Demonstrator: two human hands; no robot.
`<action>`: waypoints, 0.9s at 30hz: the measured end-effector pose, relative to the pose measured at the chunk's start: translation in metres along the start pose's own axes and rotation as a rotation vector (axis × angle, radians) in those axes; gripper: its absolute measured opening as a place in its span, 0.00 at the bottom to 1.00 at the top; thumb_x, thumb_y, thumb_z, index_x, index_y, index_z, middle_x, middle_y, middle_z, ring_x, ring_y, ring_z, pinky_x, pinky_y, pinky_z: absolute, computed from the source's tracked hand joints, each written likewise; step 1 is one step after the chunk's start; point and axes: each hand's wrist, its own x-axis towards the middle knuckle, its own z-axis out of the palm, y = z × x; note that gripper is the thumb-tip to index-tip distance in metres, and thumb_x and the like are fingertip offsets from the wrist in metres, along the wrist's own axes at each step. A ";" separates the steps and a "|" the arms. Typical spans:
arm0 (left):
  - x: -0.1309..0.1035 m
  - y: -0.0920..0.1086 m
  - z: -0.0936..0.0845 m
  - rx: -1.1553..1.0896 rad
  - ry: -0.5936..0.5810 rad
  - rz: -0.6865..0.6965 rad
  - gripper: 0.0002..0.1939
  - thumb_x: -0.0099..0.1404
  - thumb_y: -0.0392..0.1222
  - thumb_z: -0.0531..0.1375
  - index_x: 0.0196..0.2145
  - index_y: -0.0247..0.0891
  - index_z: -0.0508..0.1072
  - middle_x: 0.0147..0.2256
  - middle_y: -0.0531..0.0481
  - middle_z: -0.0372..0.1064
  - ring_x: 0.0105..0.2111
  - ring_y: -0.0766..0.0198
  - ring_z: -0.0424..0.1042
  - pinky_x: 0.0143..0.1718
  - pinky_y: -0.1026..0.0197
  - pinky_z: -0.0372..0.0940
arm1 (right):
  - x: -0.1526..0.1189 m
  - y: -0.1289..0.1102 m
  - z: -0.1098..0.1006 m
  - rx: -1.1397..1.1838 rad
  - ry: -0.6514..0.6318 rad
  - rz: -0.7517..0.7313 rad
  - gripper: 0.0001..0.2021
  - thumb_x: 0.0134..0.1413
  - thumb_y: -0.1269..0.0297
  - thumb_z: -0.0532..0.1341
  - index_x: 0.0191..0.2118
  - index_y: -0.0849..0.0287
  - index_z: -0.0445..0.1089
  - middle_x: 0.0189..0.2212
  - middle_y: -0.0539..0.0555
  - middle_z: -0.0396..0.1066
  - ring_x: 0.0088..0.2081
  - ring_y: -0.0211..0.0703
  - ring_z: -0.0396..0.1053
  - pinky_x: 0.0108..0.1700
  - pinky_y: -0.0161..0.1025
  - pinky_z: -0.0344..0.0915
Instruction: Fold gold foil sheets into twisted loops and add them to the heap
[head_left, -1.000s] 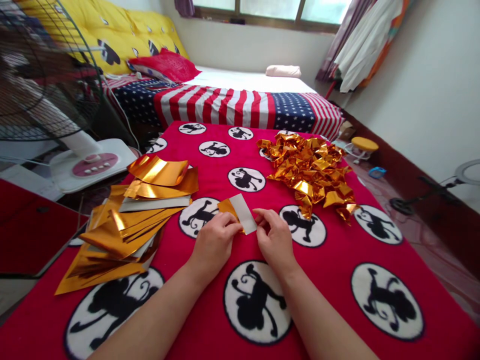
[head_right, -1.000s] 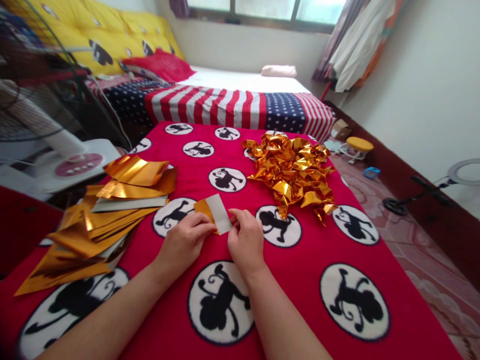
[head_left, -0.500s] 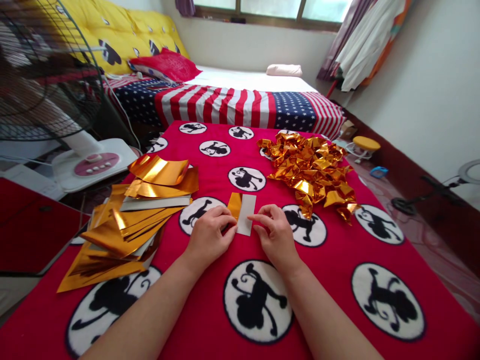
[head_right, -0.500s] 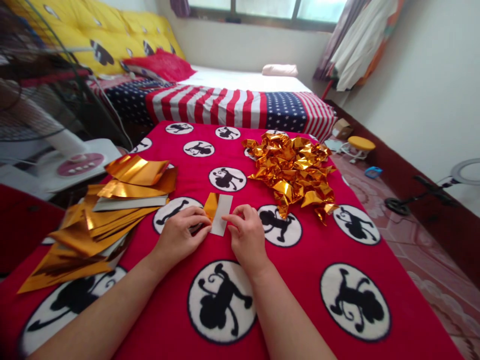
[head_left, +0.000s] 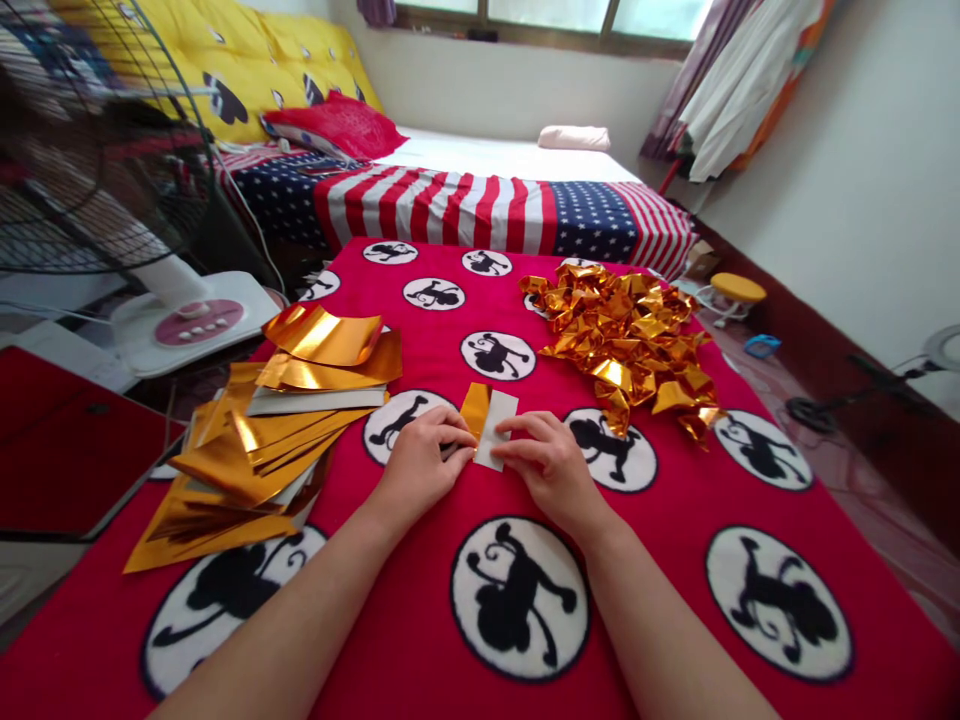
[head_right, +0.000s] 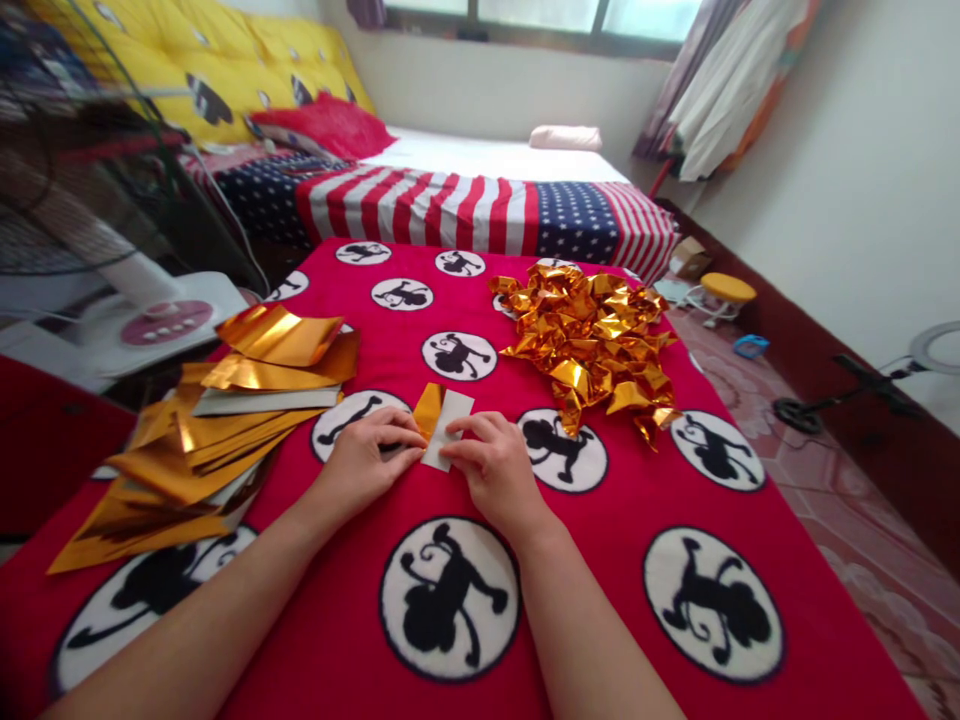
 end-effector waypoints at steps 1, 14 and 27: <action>0.000 0.000 0.000 0.003 -0.002 0.000 0.06 0.57 0.33 0.63 0.29 0.39 0.80 0.34 0.49 0.72 0.35 0.63 0.71 0.40 0.61 0.67 | 0.000 0.001 0.000 0.018 -0.009 0.006 0.11 0.55 0.73 0.63 0.38 0.49 0.78 0.44 0.50 0.74 0.47 0.45 0.66 0.49 0.47 0.64; 0.001 -0.001 0.003 -0.012 0.083 0.001 0.05 0.58 0.33 0.63 0.31 0.39 0.79 0.33 0.49 0.72 0.35 0.63 0.71 0.39 0.60 0.67 | 0.001 0.001 -0.003 0.114 -0.011 -0.025 0.09 0.52 0.71 0.66 0.36 0.49 0.78 0.44 0.52 0.74 0.45 0.45 0.68 0.48 0.47 0.67; 0.005 -0.001 0.007 0.196 -0.020 0.127 0.13 0.63 0.33 0.58 0.43 0.41 0.78 0.35 0.48 0.68 0.38 0.61 0.68 0.41 0.57 0.65 | 0.000 0.005 -0.003 0.080 -0.031 -0.055 0.10 0.52 0.70 0.66 0.40 0.49 0.77 0.46 0.54 0.73 0.47 0.46 0.67 0.49 0.48 0.67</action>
